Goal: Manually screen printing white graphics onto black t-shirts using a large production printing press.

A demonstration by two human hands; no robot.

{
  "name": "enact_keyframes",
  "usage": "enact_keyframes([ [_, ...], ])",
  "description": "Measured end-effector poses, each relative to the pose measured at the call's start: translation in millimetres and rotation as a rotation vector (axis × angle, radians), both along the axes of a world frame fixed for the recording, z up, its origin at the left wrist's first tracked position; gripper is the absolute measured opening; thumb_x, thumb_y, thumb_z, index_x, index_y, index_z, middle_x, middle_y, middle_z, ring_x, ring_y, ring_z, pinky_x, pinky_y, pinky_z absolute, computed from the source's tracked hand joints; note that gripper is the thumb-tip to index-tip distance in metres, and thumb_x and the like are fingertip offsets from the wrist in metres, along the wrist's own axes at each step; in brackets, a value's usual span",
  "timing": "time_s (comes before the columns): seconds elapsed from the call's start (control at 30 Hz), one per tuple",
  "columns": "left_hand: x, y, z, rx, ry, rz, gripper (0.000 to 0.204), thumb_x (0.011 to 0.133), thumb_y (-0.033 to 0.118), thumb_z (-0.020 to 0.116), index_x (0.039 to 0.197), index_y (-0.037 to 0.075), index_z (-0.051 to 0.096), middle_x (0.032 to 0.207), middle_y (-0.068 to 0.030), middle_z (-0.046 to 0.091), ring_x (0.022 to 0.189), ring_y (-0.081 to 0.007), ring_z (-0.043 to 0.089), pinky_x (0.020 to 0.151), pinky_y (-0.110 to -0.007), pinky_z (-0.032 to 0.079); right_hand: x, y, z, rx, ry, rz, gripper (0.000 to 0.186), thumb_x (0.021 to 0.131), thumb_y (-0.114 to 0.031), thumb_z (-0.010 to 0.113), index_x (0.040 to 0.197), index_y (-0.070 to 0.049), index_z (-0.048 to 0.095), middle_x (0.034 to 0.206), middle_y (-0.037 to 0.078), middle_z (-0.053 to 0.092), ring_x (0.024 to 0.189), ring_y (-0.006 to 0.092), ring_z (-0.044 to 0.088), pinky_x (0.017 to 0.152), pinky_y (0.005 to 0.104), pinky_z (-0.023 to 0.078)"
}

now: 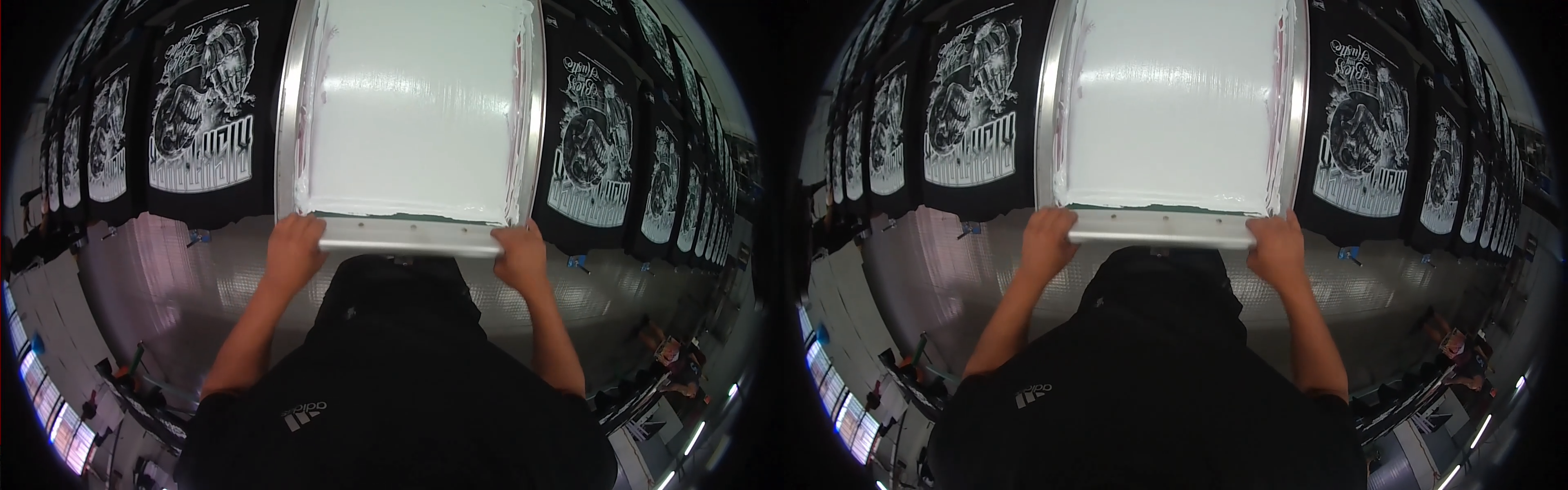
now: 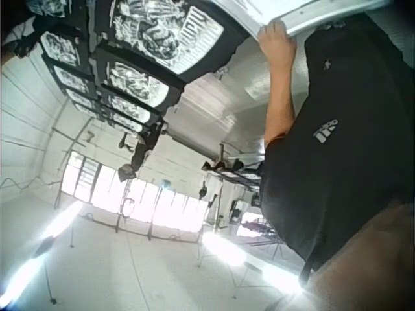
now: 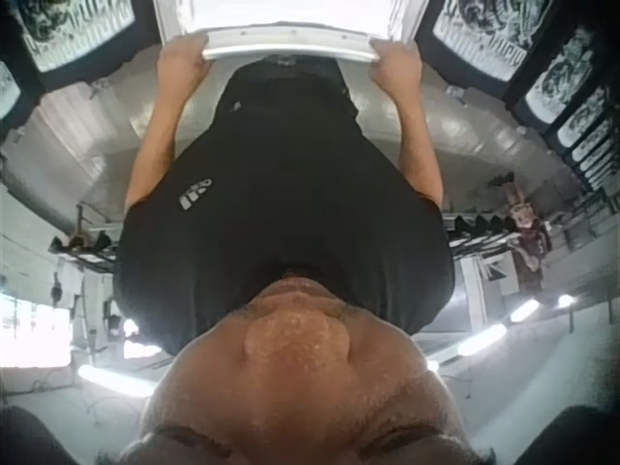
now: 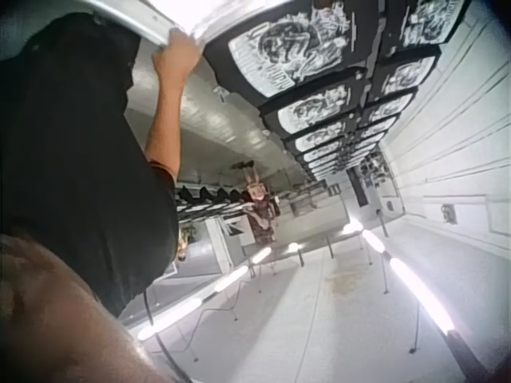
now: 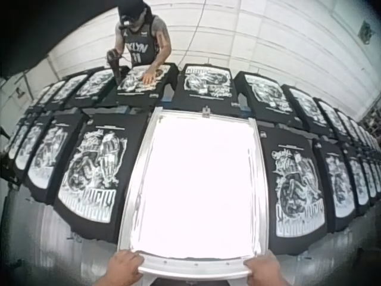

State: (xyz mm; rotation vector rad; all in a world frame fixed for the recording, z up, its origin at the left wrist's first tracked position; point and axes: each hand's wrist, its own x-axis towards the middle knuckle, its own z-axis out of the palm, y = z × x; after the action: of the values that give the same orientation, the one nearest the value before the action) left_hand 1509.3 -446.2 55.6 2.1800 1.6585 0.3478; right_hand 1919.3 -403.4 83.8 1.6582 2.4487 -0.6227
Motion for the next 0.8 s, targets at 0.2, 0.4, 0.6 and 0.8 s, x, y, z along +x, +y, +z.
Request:
enact_keyframes([
  [0.2, 2, 51, -25, 0.128, -0.024, 0.061, 0.051, 0.054, -0.003, 0.076, 0.103, 0.006, 0.066, 0.105, -0.0143, 0.068, 0.101, -0.0355, 0.064, 0.09, -0.046, 0.051, -5, 37, -23, 0.233, 0.085, -0.077, 0.044, 0.06, -0.001, 0.067, 0.103, -0.008, 0.066, 0.1, 0.009, 0.069, 0.098, 0.0304, 0.064, 0.109, 0.0557, 0.039],
  [0.4, -19, 249, -55, 0.229, -0.016, 0.047, 0.045, 0.057, -0.001, 0.077, 0.101, 0.007, 0.069, 0.101, -0.011, 0.071, 0.097, -0.0322, 0.067, 0.085, -0.041, 0.055, -1, 226, -55, 0.389, 0.068, -0.022, 0.035, 0.062, -0.001, 0.067, 0.096, -0.01, 0.068, 0.091, 0.012, 0.069, 0.09, 0.0338, 0.064, 0.095, 0.0506, 0.048],
  [0.6, -23, 430, -36, 0.183, 0.172, 0.088, 0.041, 0.071, 0.025, 0.082, 0.109, 0.014, 0.073, 0.088, -0.0205, 0.069, 0.085, -0.04, 0.068, 0.077, -0.047, 0.054, -18, 414, -46, 0.408, -0.102, 0.006, 0.03, 0.071, -0.016, 0.067, 0.101, -0.015, 0.071, 0.087, 0.016, 0.071, 0.088, 0.0384, 0.068, 0.077, 0.0491, 0.055],
  [0.8, -30, 503, -11, 0.174, 0.187, 0.055, 0.041, 0.076, 0.036, 0.081, 0.109, 0.012, 0.074, 0.093, -0.0166, 0.073, 0.089, -0.0367, 0.069, 0.081, -0.043, 0.054, -29, 492, -16, 0.286, -0.15, 0.023, 0.045, 0.076, -0.015, 0.062, 0.12, -0.016, 0.07, 0.11, 0.014, 0.072, 0.107, 0.0336, 0.067, 0.089, 0.0455, 0.054],
])
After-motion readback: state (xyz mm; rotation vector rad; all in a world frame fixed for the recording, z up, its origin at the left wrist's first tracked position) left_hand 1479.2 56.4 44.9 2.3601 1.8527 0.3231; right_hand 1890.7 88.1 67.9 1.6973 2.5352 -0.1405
